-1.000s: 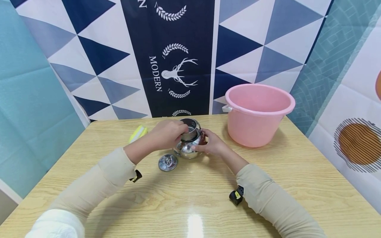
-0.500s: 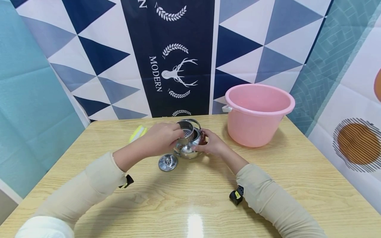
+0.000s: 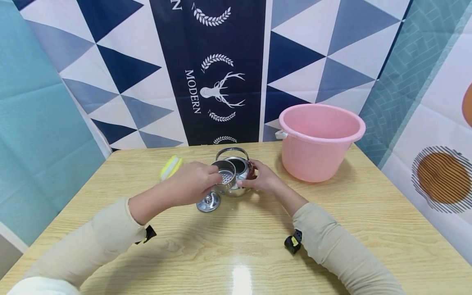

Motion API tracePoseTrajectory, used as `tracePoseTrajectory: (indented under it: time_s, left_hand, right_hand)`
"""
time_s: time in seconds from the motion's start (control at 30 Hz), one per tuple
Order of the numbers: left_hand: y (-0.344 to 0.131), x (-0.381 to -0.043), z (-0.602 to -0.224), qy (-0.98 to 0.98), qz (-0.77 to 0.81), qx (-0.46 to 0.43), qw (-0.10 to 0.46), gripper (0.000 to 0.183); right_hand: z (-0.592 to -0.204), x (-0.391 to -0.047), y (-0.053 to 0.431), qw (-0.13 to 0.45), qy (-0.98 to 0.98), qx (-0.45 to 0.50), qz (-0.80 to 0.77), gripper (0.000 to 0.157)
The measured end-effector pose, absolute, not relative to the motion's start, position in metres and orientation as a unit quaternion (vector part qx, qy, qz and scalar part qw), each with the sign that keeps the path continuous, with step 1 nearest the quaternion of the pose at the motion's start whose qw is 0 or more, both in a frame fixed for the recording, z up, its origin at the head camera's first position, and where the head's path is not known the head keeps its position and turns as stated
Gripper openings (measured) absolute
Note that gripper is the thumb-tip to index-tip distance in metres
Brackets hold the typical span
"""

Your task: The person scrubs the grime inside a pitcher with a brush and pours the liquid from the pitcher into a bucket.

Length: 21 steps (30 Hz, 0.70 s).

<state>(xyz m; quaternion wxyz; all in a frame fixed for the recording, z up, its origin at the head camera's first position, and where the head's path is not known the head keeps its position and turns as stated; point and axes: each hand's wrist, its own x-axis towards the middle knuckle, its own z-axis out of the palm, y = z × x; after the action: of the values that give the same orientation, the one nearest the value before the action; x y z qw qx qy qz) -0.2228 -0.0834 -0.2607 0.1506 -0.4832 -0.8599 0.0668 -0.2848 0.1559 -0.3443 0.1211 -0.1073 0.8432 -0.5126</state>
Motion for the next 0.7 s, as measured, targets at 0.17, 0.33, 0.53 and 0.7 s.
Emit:
tracePoseTrajectory:
  time_s: [0.17, 0.33, 0.53, 0.7]
  left_hand:
    - [-0.085, -0.215, -0.267, -0.844, 0.081, -0.504, 0.162, 0.013]
    - [-0.085, -0.209, -0.275, -0.831, 0.091, -0.522, 0.172, 0.014]
    - [-0.082, -0.204, -0.286, -0.817, 0.099, -0.541, 0.174, 0.015]
    - [-0.077, -0.201, -0.296, -0.816, 0.116, -0.543, 0.162, 0.012]
  right_hand:
    - [-0.345, -0.285, 0.157, 0.117, 0.84, -0.116, -0.517, 0.087]
    - [-0.346, -0.286, 0.157, 0.112, 0.837, -0.124, -0.521, 0.081]
    - [-0.347, -0.287, 0.157, 0.104, 0.839, -0.128, -0.519, 0.081]
    - [-0.347, -0.286, 0.157, 0.107, 0.846, -0.12, -0.508, 0.088]
